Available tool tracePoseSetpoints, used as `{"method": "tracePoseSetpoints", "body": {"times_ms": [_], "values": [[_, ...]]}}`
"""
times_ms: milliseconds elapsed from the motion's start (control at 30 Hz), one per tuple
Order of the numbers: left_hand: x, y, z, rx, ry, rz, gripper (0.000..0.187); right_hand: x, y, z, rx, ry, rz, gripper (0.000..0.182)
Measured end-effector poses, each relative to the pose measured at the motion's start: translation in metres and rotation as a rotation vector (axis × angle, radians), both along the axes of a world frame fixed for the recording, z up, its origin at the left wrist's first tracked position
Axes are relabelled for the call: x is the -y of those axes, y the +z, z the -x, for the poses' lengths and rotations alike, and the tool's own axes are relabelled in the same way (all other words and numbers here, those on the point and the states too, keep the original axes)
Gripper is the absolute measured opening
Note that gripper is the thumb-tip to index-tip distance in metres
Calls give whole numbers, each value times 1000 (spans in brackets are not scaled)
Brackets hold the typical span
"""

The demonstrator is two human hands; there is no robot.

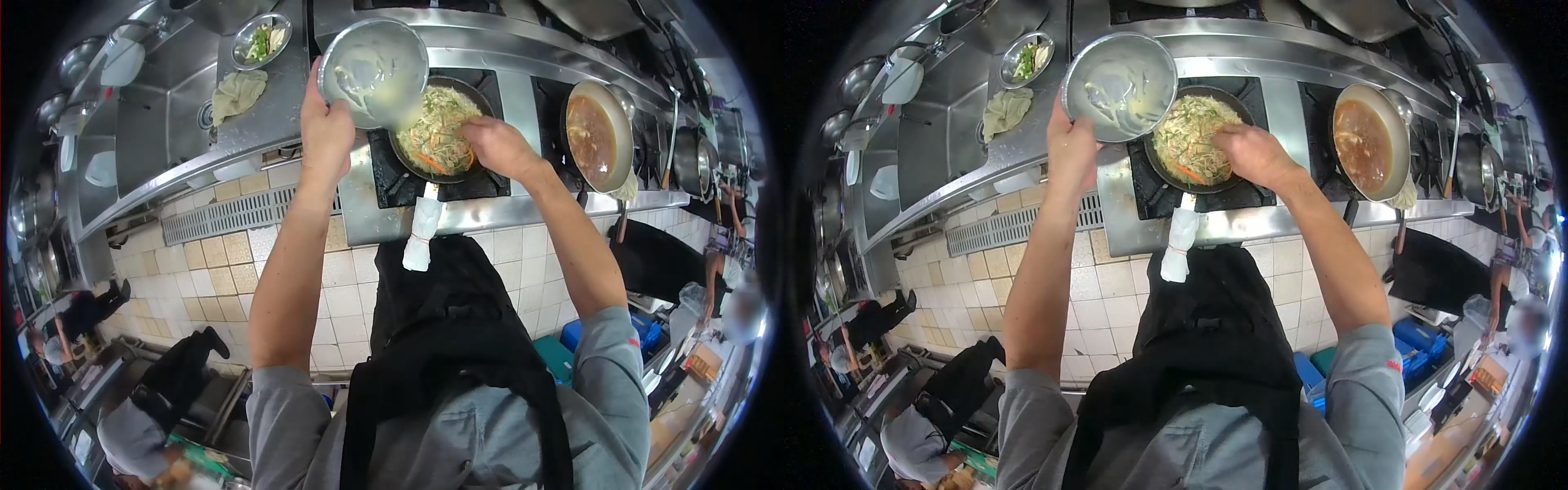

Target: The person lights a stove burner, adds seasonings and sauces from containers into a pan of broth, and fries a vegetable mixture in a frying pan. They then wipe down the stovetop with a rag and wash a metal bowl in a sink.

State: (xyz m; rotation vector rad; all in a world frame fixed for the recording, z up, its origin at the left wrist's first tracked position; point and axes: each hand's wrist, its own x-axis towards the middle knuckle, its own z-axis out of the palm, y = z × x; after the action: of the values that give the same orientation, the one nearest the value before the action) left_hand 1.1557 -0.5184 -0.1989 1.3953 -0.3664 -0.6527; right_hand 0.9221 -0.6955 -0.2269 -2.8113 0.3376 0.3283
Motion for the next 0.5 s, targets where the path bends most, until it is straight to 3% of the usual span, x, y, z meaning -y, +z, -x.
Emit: {"method": "tracePoseSetpoints", "body": {"times_ms": [67,133,200,267,333,433,500], "values": [[2,-2,4,-16,-18,-14,67,-9,14,-11,377,-107,-45,35],[5,-10,5,104,-152,-74,68,-19,32,-24,373,-151,-127,32],[16,-21,11,188,-203,-59,68,-24,37,-32,476,-18,-69,39],[26,-18,27,371,-306,-85,68,-20,26,-40,445,-6,12,41],[33,9,32,386,-318,-140,68,-20,24,-41,424,15,86,43],[38,19,24,598,-143,-204,73,-16,36,-28,418,97,28,44],[36,11,7,394,-78,-107,72,-13,39,-14,236,-4,-105,42]]}}
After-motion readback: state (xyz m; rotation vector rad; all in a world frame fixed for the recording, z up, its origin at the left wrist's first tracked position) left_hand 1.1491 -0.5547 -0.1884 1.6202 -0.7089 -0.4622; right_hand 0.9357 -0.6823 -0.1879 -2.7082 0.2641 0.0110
